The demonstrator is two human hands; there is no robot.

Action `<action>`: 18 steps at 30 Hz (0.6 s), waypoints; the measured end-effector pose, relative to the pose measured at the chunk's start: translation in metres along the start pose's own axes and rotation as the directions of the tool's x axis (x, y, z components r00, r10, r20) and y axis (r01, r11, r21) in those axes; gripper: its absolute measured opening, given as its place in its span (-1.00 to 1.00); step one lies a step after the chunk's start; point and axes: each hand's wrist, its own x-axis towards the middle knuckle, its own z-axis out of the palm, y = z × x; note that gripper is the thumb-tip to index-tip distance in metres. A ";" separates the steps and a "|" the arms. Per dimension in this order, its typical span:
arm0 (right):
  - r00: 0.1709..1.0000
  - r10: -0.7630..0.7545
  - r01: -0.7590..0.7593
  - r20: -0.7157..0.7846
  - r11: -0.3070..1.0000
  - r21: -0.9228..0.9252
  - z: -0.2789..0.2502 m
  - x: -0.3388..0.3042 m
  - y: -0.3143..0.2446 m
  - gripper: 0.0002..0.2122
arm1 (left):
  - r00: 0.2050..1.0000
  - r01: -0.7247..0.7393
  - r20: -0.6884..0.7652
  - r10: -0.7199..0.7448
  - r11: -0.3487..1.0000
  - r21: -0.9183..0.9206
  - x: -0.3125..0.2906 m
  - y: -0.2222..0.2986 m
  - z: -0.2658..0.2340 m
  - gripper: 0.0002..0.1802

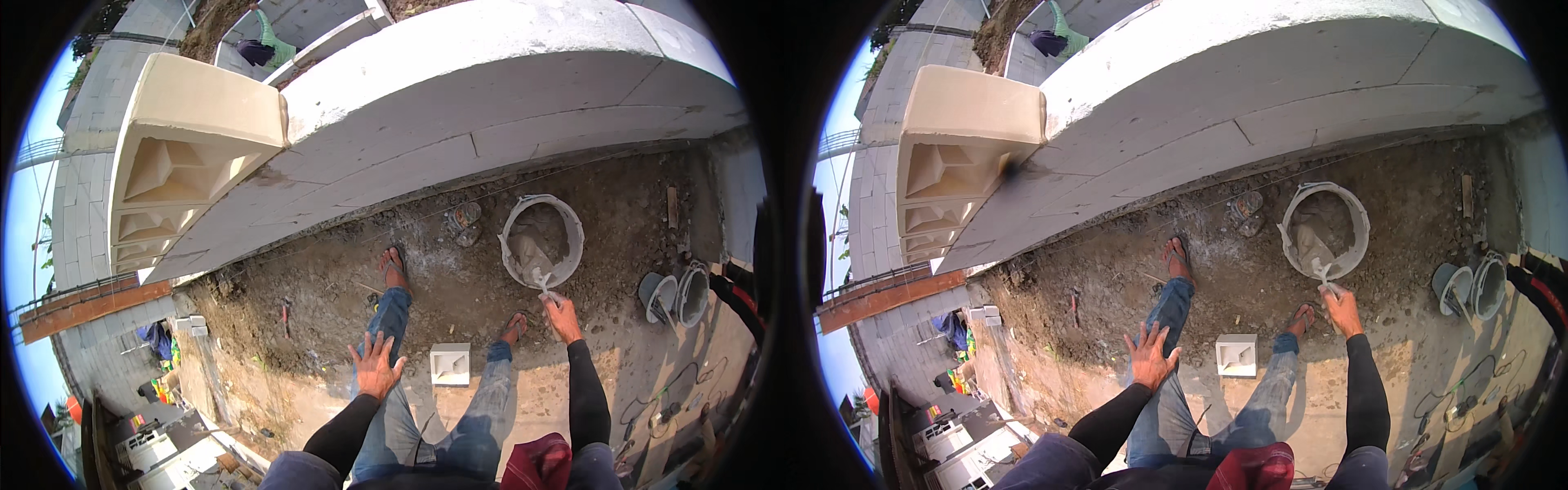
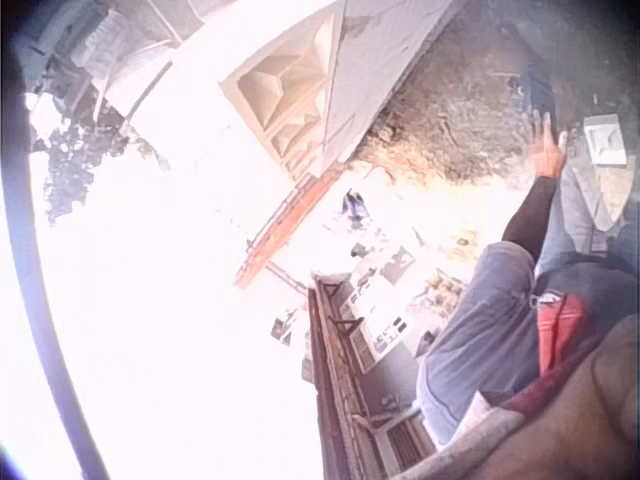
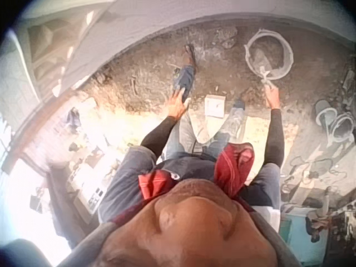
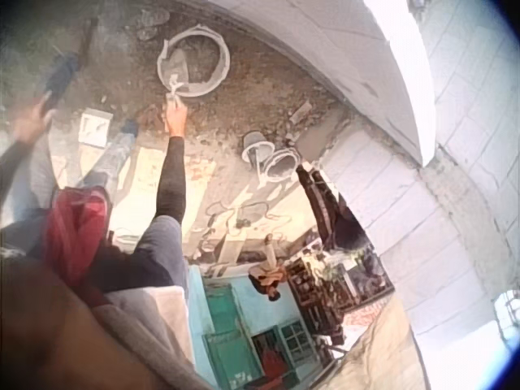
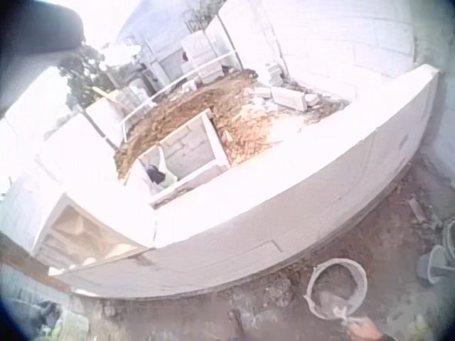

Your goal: The person applies mortar to a concrete wall using a trowel and places decorative concrete blocks along the top edge. They use a hammer and a level to position and secure the blocks and continue adding mortar between the blocks.

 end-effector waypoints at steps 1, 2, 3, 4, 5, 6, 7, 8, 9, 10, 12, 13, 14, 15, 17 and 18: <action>0.993 -0.103 0.103 -0.059 0.995 -0.004 -0.006 -0.022 -0.004 -0.66 | 1.000 -0.024 -0.010 0.024 1.000 -0.017 0.007 0.003 -0.004 -0.26; 0.978 -0.184 0.174 -0.102 0.980 -0.098 -0.003 -0.047 -0.031 -0.68 | 0.999 -0.014 -0.034 0.013 1.000 -0.026 0.010 0.000 -0.006 -0.25; 0.957 -0.257 0.226 -0.138 0.953 -0.204 0.004 -0.077 -0.056 -0.69 | 0.999 -0.006 -0.045 0.004 0.999 -0.047 0.007 -0.001 -0.005 -0.24; 0.950 -0.275 0.242 -0.147 0.948 -0.206 0.005 -0.091 -0.057 -0.70 | 0.998 -0.015 -0.065 0.010 0.997 -0.071 0.011 0.005 -0.006 -0.23; 0.946 -0.287 0.254 -0.149 0.945 -0.209 0.006 -0.101 -0.062 -0.71 | 0.996 0.026 -0.085 -0.036 0.994 -0.110 0.011 0.010 -0.009 -0.20; 0.958 -0.263 0.240 -0.119 0.954 -0.179 0.012 -0.119 -0.090 -0.72 | 0.992 0.069 -0.098 -0.084 0.987 -0.144 0.008 0.011 -0.014 -0.18; 0.968 -0.235 0.222 -0.083 0.964 -0.145 0.025 -0.142 -0.124 -0.73 | 0.985 0.115 -0.106 -0.134 0.978 -0.174 0.005 0.007 -0.018 -0.15; 0.987 -0.163 0.163 0.000 0.984 -0.066 0.035 -0.162 -0.163 -0.74 | 0.972 0.194 -0.097 -0.213 0.965 -0.176 -0.001 0.001 -0.014 0.02; 0.976 -0.213 0.215 0.035 0.972 -0.093 0.041 -0.172 -0.186 -0.74 | 0.953 0.267 -0.084 -0.290 0.941 -0.209 -0.003 0.006 -0.021 0.08; 0.969 -0.240 0.244 0.061 0.967 -0.073 0.043 -0.182 -0.211 -0.74 | 0.937 0.322 -0.059 -0.344 0.916 -0.239 -0.001 0.018 -0.034 0.14; 0.934 -0.346 0.354 0.092 0.932 -0.082 0.051 -0.194 -0.272 -0.73 | 0.888 0.442 0.011 -0.461 0.844 -0.303 0.006 0.026 -0.052 0.32; 0.908 -0.405 0.416 0.104 0.901 -0.122 0.060 -0.196 -0.297 -0.73 | 0.857 0.495 0.036 -0.513 0.803 -0.331 0.006 0.029 -0.052 0.33; 0.841 -0.536 0.537 0.071 0.813 -0.224 0.070 -0.193 -0.318 -0.72 | 0.822 0.547 0.057 -0.567 0.757 -0.356 0.007 0.032 -0.052 0.35; 0.747 -0.662 0.641 0.055 0.697 -0.322 0.083 -0.187 -0.341 -0.71 | 0.780 0.598 0.071 -0.622 0.706 -0.379 0.011 0.031 -0.053 0.37; 0.402 -0.916 0.778 -0.006 0.345 -0.525 0.102 -0.171 -0.380 -0.71 | 0.757 0.629 0.045 -0.652 0.707 -0.325 0.023 0.031 -0.044 0.39; 0.345 -0.939 0.736 -0.014 0.280 -0.616 0.116 -0.166 -0.397 -0.69 | 0.755 0.637 0.059 -0.653 0.708 -0.306 0.026 0.027 -0.040 0.38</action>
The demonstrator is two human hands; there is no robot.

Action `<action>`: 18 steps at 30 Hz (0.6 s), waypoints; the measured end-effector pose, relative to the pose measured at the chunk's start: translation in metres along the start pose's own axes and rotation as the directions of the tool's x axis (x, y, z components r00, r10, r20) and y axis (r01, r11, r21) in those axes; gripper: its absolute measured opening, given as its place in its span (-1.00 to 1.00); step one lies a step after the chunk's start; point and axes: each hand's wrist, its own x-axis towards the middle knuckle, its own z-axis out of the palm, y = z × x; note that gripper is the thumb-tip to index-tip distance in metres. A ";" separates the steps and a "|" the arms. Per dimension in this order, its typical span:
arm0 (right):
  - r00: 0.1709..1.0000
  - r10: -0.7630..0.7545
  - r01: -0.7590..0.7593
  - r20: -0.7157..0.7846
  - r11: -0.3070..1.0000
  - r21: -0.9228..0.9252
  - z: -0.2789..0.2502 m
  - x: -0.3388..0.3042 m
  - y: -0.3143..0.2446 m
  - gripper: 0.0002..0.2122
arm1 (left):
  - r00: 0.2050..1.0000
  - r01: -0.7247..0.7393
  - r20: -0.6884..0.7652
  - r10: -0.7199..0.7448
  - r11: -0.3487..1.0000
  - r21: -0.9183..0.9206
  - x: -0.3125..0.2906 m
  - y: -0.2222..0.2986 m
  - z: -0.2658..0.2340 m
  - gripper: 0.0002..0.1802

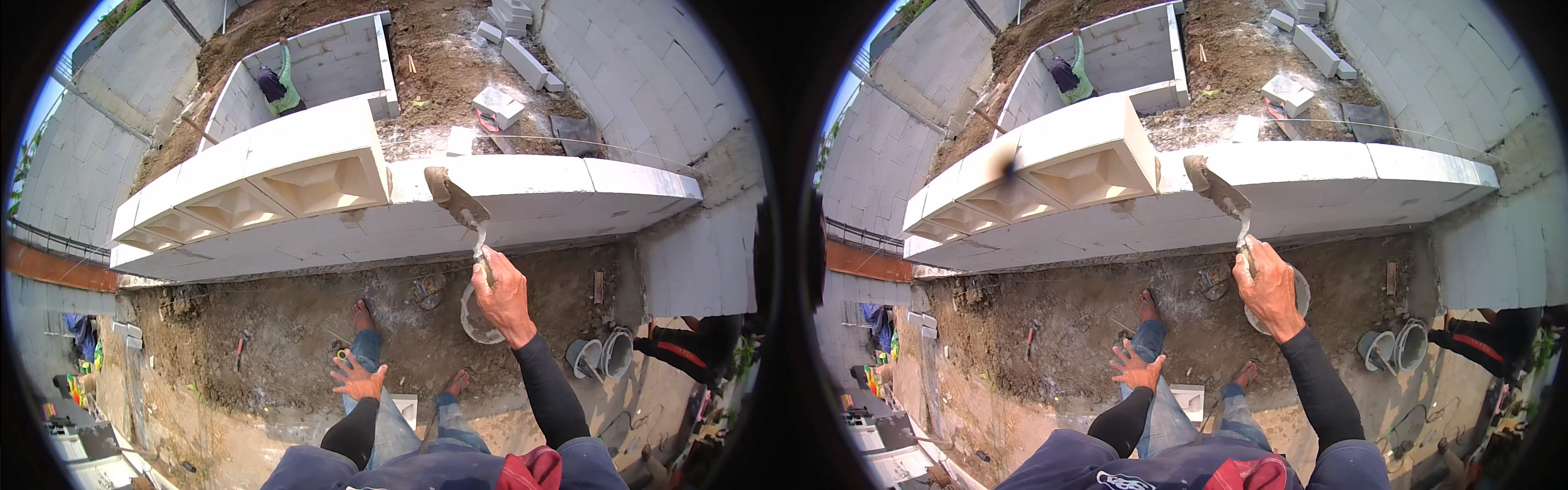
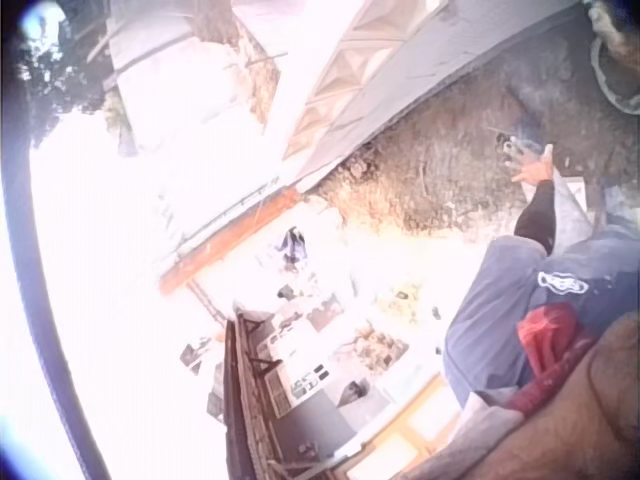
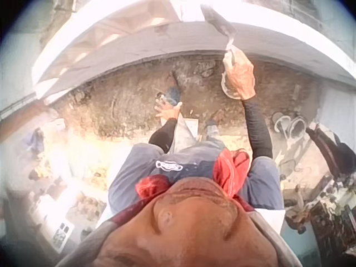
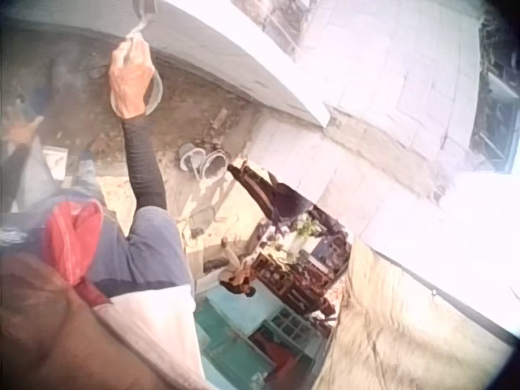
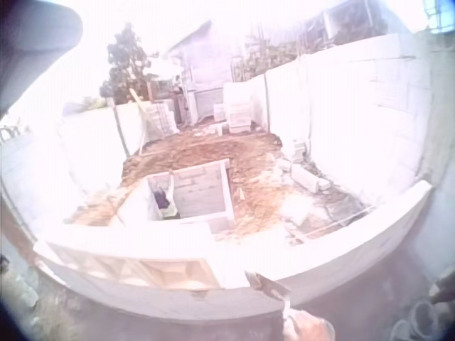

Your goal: The person applies mortar to a concrete wall using a trowel and places decorative concrete blocks along the top edge. They use a hammer and a level to position and secure the blocks and continue adding mortar between the blocks.

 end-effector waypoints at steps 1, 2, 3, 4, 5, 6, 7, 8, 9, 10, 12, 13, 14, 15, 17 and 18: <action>0.999 -0.039 0.036 -0.032 0.996 -0.086 0.015 0.012 0.005 -0.66 | 1.000 -0.004 0.020 0.004 1.000 0.019 0.002 0.003 0.000 0.38; 0.999 -0.040 0.034 -0.032 0.986 -0.161 0.030 0.020 0.010 -0.63 | 1.000 -0.003 0.013 0.002 0.999 0.040 0.003 0.007 0.001 0.35; 0.999 -0.040 0.033 -0.028 0.974 -0.224 0.048 0.025 0.015 -0.60 | 1.000 -0.015 0.008 0.014 0.999 0.043 0.008 0.008 0.000 0.34; 0.997 -0.050 0.031 -0.064 0.961 -0.274 0.062 0.027 0.022 -0.58 | 1.000 -0.030 0.009 0.030 0.998 0.049 0.011 0.008 0.001 0.33; 0.993 -0.063 0.028 -0.098 0.946 -0.324 0.076 0.028 0.029 -0.56 | 0.999 -0.046 0.012 0.045 0.997 0.054 0.013 0.010 0.003 0.32; 0.988 -0.077 0.025 -0.132 0.934 -0.357 0.089 0.028 0.032 -0.54 | 0.999 -0.032 0.033 0.031 0.998 0.054 0.015 0.009 -0.005 0.30; 0.990 -0.052 0.002 -0.128 0.932 -0.364 0.096 0.024 0.035 -0.53 | 0.998 -0.021 0.056 0.018 0.998 0.054 0.018 0.011 -0.012 0.29; 0.992 -0.029 -0.019 -0.126 0.930 -0.367 0.103 0.020 0.035 -0.51 | 0.997 -0.008 0.074 0.004 0.998 0.055 0.022 0.011 -0.019 0.27; 0.992 -0.006 -0.042 -0.126 0.926 -0.374 0.108 0.014 0.036 -0.50 | 0.998 -0.004 0.062 0.001 0.998 0.059 0.027 0.011 -0.021 0.27; 0.994 0.016 -0.058 -0.111 0.918 -0.391 0.111 0.008 0.039 -0.49 | 0.999 -0.005 0.052 0.002 0.998 0.062 0.031 0.011 -0.021 0.27; 0.995 0.060 -0.090 -0.083 0.900 -0.426 0.110 -0.010 0.051 -0.46 | 0.999 -0.005 0.051 0.001 0.997 0.080 0.038 0.017 -0.025 0.26; 0.995 0.059 -0.088 -0.080 0.896 -0.436 0.104 -0.019 0.055 -0.46 | 0.998 -0.006 0.056 0.001 0.995 0.095 0.040 0.022 -0.033 0.25; 0.995 0.059 -0.088 -0.078 0.890 -0.448 0.094 -0.030 0.060 -0.45 | 0.998 -0.010 0.061 0.004 0.994 0.110 0.041 0.026 -0.038 0.25; 0.995 0.061 -0.090 -0.077 0.883 -0.460 0.086 -0.041 0.061 -0.44 | 0.998 -0.019 0.058 0.012 0.992 0.122 0.044 0.027 -0.040 0.23; 0.993 0.092 -0.115 -0.078 0.911 -0.396 0.069 -0.054 0.039 -0.41 | 0.999 -0.014 0.037 0.009 0.990 0.140 0.054 0.028 -0.042 0.21; 0.991 0.109 -0.130 -0.078 0.921 -0.368 0.057 -0.055 0.025 -0.40 | 0.999 -0.017 0.041 0.011 0.989 0.147 0.056 0.030 -0.045 0.20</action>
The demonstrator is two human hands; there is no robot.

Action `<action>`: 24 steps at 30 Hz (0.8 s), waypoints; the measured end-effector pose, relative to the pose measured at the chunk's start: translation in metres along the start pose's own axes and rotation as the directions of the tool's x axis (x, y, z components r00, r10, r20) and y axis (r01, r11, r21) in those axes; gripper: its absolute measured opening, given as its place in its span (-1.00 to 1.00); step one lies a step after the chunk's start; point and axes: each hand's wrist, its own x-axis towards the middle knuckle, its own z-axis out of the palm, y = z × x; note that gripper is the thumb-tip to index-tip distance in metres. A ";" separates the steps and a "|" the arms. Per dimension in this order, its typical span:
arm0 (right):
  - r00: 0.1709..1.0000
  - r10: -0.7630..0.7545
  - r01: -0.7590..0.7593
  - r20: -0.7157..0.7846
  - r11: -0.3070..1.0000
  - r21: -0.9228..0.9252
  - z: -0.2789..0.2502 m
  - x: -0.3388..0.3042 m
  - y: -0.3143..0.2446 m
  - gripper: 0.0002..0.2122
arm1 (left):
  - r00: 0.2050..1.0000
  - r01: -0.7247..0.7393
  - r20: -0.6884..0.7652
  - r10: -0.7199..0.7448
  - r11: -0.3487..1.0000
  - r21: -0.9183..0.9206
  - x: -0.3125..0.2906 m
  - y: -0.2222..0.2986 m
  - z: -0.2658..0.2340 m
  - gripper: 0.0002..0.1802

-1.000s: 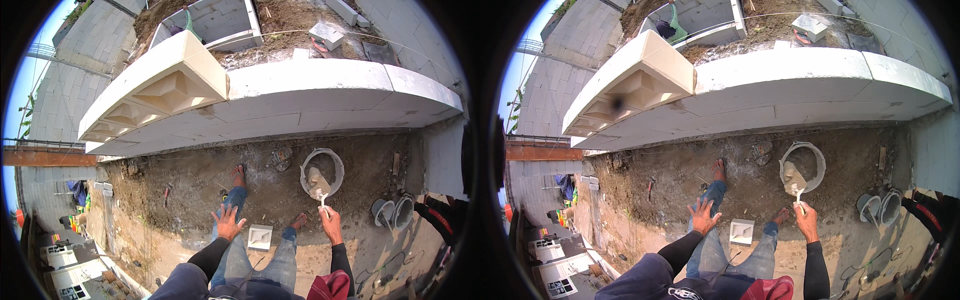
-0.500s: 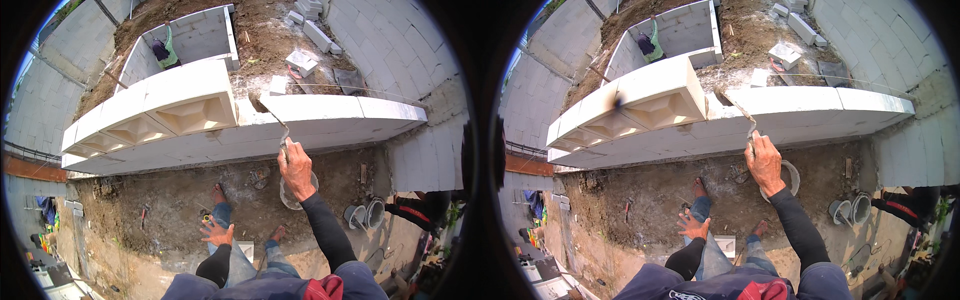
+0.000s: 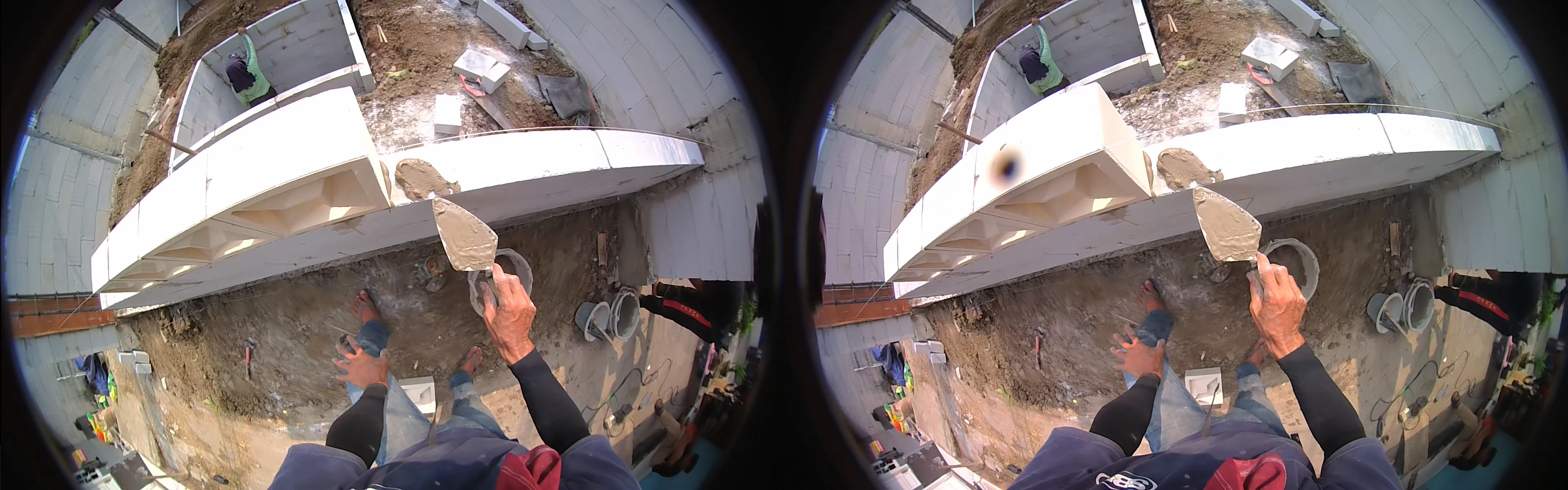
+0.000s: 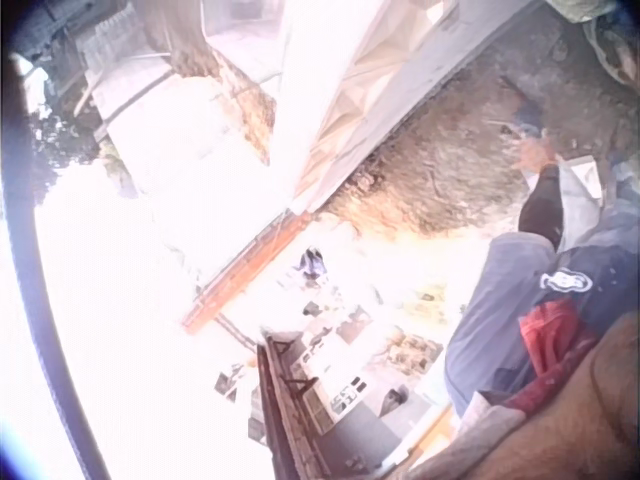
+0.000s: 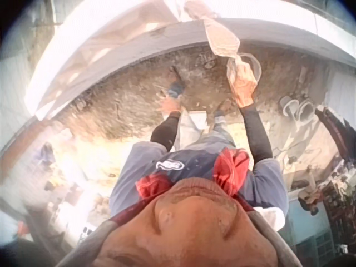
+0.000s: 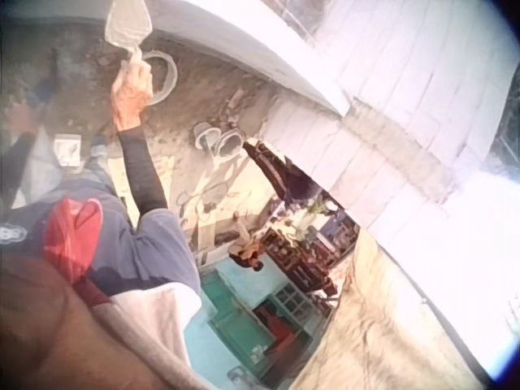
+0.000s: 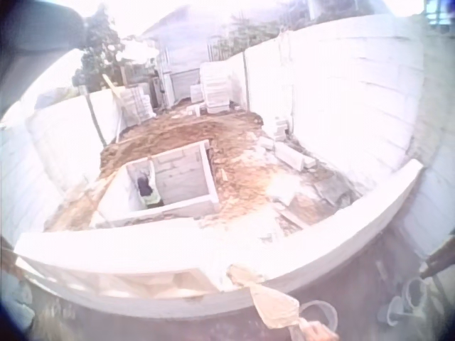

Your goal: The person applies mortar to a concrete wall using a trowel and places decorative concrete blocks along the top edge. They use a hammer and a level to position and secure the blocks and continue adding mortar between the blocks.

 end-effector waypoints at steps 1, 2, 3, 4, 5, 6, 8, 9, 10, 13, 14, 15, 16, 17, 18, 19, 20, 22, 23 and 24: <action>1.000 0.009 -0.009 0.019 1.000 -0.001 -0.010 0.004 -0.009 -0.40 | 1.000 -0.003 0.003 0.003 1.000 0.008 0.002 0.002 -0.002 0.19; 0.999 0.016 -0.016 0.039 1.000 0.000 -0.017 0.010 -0.022 -0.39 | 1.000 -0.004 0.005 0.004 1.000 0.016 0.005 0.004 -0.005 0.18; 0.998 0.019 -0.019 0.064 1.000 0.001 -0.024 0.017 -0.035 -0.39 | 1.000 -0.009 0.011 0.009 1.000 0.024 0.007 0.003 -0.007 0.18; 0.997 -0.017 0.018 0.070 1.000 -0.005 -0.029 0.032 -0.043 -0.38 | 1.000 -0.018 0.015 0.018 0.999 0.028 0.010 0.007 -0.008 0.18; 0.996 -0.034 0.039 0.088 0.998 -0.058 -0.029 0.047 -0.050 -0.39 | 1.000 -0.025 0.019 0.024 0.999 0.032 0.012 0.008 -0.009 0.18; 0.993 -0.049 0.061 0.109 0.992 -0.107 -0.026 0.061 -0.057 -0.40 | 0.999 -0.035 -0.003 0.035 0.999 0.026 0.014 0.006 -0.006 0.20; 0.989 -0.066 0.092 0.130 0.974 -0.208 -0.019 0.081 -0.065 -0.40 | 0.996 -0.072 -0.046 0.072 0.997 0.008 0.020 0.004 -0.001 0.24; 0.988 -0.069 0.102 0.135 0.961 -0.258 -0.013 0.088 -0.066 -0.41 | 0.997 -0.067 -0.034 0.068 0.998 0.020 0.020 0.006 -0.002 0.21; 0.987 -0.073 0.114 0.141 0.945 -0.305 -0.010 0.093 -0.065 -0.41 | 0.998 -0.060 -0.023 0.061 0.998 0.033 0.021 0.007 -0.003 0.19; 0.988 -0.098 0.135 0.120 0.923 -0.361 -0.005 0.099 -0.065 -0.43 | 0.998 -0.053 -0.018 0.054 0.998 0.042 0.023 0.004 -0.004 0.17; 0.990 -0.097 0.130 0.106 0.921 -0.367 -0.005 0.098 -0.063 -0.43 | 0.998 -0.054 -0.021 0.054 0.998 0.040 0.024 0.003 -0.004 0.17; 0.991 -0.097 0.126 0.094 0.919 -0.374 -0.007 0.096 -0.059 -0.44 | 0.999 -0.050 -0.015 0.051 0.998 0.035 0.024 0.002 -0.006 0.18; 0.992 -0.097 0.121 0.082 0.917 -0.381 -0.007 0.095 -0.056 -0.44 | 0.999 -0.047 -0.010 0.048 0.998 0.030 0.024 0.001 -0.008 0.19; 0.991 -0.105 0.131 0.086 0.909 -0.396 -0.007 0.096 -0.055 -0.44 | 0.999 -0.045 -0.005 0.045 0.999 0.026 0.024 0.001 -0.009 0.20; 0.990 -0.111 0.139 0.091 0.901 -0.410 -0.006 0.097 -0.057 -0.44 | 0.999 -0.041 0.000 0.041 0.999 0.024 0.024 0.000 -0.011 0.20; 0.989 -0.116 0.146 0.095 0.893 -0.425 -0.006 0.098 -0.059 -0.45 | 0.999 -0.037 0.004 0.037 0.999 0.024 0.024 -0.001 -0.012 0.19; 0.988 -0.115 0.149 0.106 0.902 -0.404 -0.006 0.099 -0.063 -0.45 | 0.999 -0.034 0.008 0.034 0.999 0.023 0.022 -0.001 -0.013 0.18; 0.987 -0.106 0.142 0.120 0.923 -0.358 -0.002 0.099 -0.066 -0.45 | 0.999 -0.047 0.002 0.047 0.999 0.027 0.023 -0.003 -0.011 0.19; 0.987 -0.102 0.139 0.127 0.932 -0.335 -0.002 0.098 -0.066 -0.45 | 0.999 -0.053 0.000 0.053 0.998 0.029 0.024 -0.004 -0.010 0.19; 0.985 -0.100 0.139 0.143 0.944 -0.300 -0.003 0.098 -0.065 -0.47 | 0.998 -0.059 0.003 0.058 0.998 0.025 0.024 -0.004 -0.010 0.19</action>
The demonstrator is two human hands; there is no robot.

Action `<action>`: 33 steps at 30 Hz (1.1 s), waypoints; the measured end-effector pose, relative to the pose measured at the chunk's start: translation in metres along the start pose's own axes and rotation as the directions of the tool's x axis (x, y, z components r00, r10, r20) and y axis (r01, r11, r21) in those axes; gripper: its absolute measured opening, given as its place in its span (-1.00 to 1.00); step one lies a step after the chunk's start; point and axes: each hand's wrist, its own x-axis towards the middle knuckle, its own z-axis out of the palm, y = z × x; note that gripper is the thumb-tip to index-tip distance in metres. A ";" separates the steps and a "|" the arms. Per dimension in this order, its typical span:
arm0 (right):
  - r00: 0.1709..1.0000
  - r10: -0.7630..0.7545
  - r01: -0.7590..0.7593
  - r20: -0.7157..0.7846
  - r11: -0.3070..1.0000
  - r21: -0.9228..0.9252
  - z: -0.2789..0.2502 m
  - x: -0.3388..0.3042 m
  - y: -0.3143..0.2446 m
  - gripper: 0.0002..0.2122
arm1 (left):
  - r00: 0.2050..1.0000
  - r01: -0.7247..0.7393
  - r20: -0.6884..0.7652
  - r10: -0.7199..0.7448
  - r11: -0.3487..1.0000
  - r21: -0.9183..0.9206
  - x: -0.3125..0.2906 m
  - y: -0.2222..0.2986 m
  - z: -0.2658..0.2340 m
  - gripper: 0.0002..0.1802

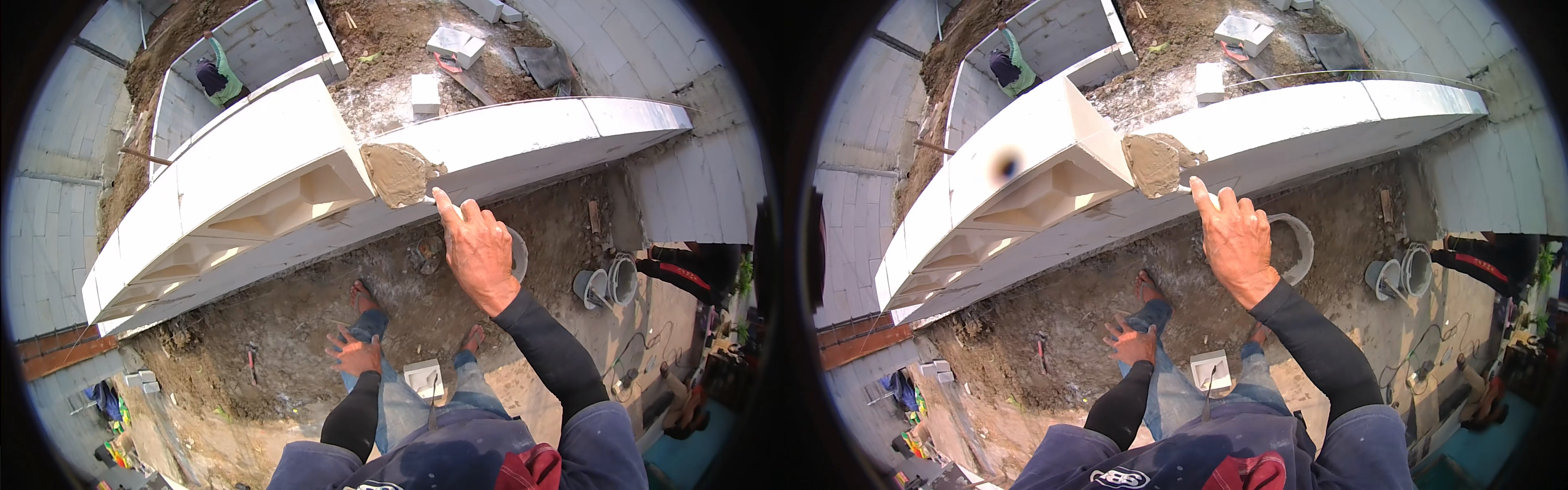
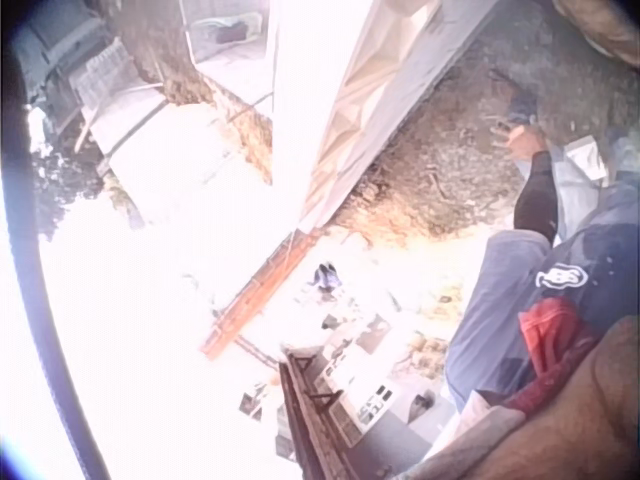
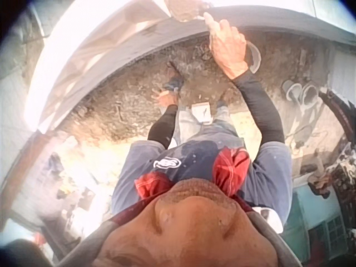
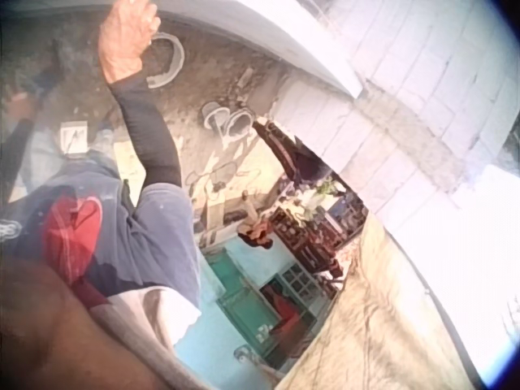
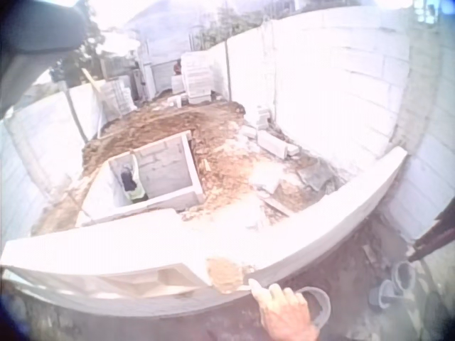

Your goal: The person applies mortar to a concrete wall using a trowel and places decorative concrete blocks along the top edge. They use a hammer and a level to position and secure the blocks and continue adding mortar between the blocks.

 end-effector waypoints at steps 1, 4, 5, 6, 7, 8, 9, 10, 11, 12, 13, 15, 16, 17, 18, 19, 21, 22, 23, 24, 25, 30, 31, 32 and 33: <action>1.000 0.014 -0.014 0.008 0.998 0.066 -0.001 -0.002 0.002 -0.48 | 1.000 -0.005 0.003 0.005 1.000 -0.005 0.001 0.000 0.001 0.19; 0.998 0.064 -0.067 0.018 0.951 0.300 -0.008 -0.011 0.008 -0.53 | 1.000 -0.013 -0.015 0.013 1.000 -0.008 0.000 0.000 0.001 0.19; 0.996 0.093 -0.090 0.013 0.911 0.402 -0.015 -0.014 0.010 -0.55 | 1.000 -0.014 -0.025 0.014 1.000 -0.007 0.000 0.001 0.001 0.19; 0.993 0.121 -0.111 0.013 0.860 0.497 -0.019 -0.017 0.013 -0.56 | 1.000 -0.008 -0.021 0.008 1.000 -0.004 0.000 0.002 0.000 0.19; 0.986 0.164 -0.147 0.011 0.851 0.504 -0.020 -0.021 0.016 -0.57 | 1.000 -0.001 -0.017 0.001 1.000 -0.002 0.000 0.004 0.000 0.19; 0.979 0.205 -0.182 0.011 0.840 0.511 -0.021 -0.025 0.020 -0.58 | 1.000 0.007 -0.013 -0.007 1.000 0.001 0.000 0.004 0.000 0.19; 0.969 0.247 -0.214 0.005 0.830 0.515 -0.023 -0.028 0.021 -0.59 | 1.000 0.011 -0.003 -0.011 1.000 0.008 0.001 0.004 -0.001 0.18; 0.963 0.269 -0.222 -0.019 0.833 0.507 -0.016 -0.034 0.020 -0.59 | 1.000 0.017 0.004 -0.017 1.000 0.010 0.001 0.004 -0.003 0.17; 0.960 0.279 -0.225 -0.031 0.831 0.508 -0.004 -0.045 0.016 -0.58 | 1.000 0.024 0.011 -0.024 1.000 0.013 0.001 0.004 -0.004 0.16; 0.954 0.299 -0.238 -0.022 0.801 0.550 0.008 -0.055 0.008 -0.58 | 1.000 0.027 0.009 -0.027 1.000 0.007 0.001 0.005 -0.006 0.17; 0.947 0.321 -0.255 -0.010 0.770 0.585 0.021 -0.063 -0.001 -0.58 | 1.000 0.024 0.011 -0.024 1.000 0.003 0.001 0.008 -0.007 0.17; 0.941 0.340 -0.271 0.001 0.751 0.602 0.050 -0.073 -0.021 -0.57 | 1.000 0.021 0.006 -0.021 1.000 0.001 0.001 0.009 -0.005 0.18; 0.935 0.354 -0.291 0.016 0.741 0.605 0.060 -0.071 -0.030 -0.55 | 1.000 0.018 0.002 -0.018 1.000 0.002 0.002 0.009 -0.001 0.18; 0.933 0.358 -0.298 0.028 0.727 0.619 0.065 -0.068 -0.038 -0.54 | 1.000 0.013 -0.003 -0.013 1.000 0.003 0.002 0.010 0.002 0.18; 0.936 0.351 -0.281 0.012 0.727 0.626 0.072 -0.065 -0.045 -0.54 | 1.000 0.013 -0.003 -0.013 1.000 0.007 0.001 0.009 0.003 0.18; 0.938 0.346 -0.266 -0.005 0.728 0.632 0.077 -0.061 -0.048 -0.53 | 1.000 0.009 -0.004 -0.009 1.000 0.010 0.000 0.009 0.003 0.18; 0.958 0.287 -0.241 0.009 0.789 0.565 0.077 -0.049 -0.047 -0.51 | 1.000 0.011 0.001 -0.011 1.000 0.015 -0.001 0.005 0.005 0.18; 0.967 0.255 -0.225 0.017 0.817 0.530 0.072 -0.044 -0.047 -0.50 | 1.000 0.014 0.004 -0.014 1.000 0.011 0.001 0.004 0.005 0.18; 0.970 0.235 -0.232 0.058 0.837 0.496 0.064 -0.044 -0.044 -0.49 | 1.000 0.015 0.007 -0.015 1.000 0.007 0.001 0.004 0.004 0.18; 0.972 0.216 -0.235 0.095 0.856 0.461 0.056 -0.044 -0.038 -0.48 | 1.000 0.016 0.010 -0.016 1.000 0.007 0.001 0.004 0.004 0.17; 0.971 0.197 -0.235 0.133 0.873 0.426 0.051 -0.046 -0.030 -0.47 | 1.000 0.017 0.011 -0.017 1.000 0.005 0.001 0.004 0.004 0.16; 0.977 0.119 -0.187 0.178 0.878 0.441 0.018 -0.094 0.011 -0.51 | 1.000 0.006 0.009 -0.006 1.000 0.010 0.003 0.008 0.003 0.17; 0.978 0.130 -0.194 0.164 0.855 0.480 0.005 -0.099 0.016 -0.55 | 1.000 0.004 -0.003 -0.004 1.000 0.010 0.003 0.007 0.003 0.19; 0.979 0.140 -0.199 0.151 0.831 0.519 -0.008 -0.099 0.019 -0.59 | 1.000 0.003 -0.014 -0.003 1.000 0.009 0.004 0.007 0.004 0.21; 0.970 0.155 -0.238 0.189 0.777 0.583 -0.021 -0.093 0.023 -0.63 | 1.000 0.001 -0.015 -0.001 1.000 0.023 0.004 0.007 0.005 0.22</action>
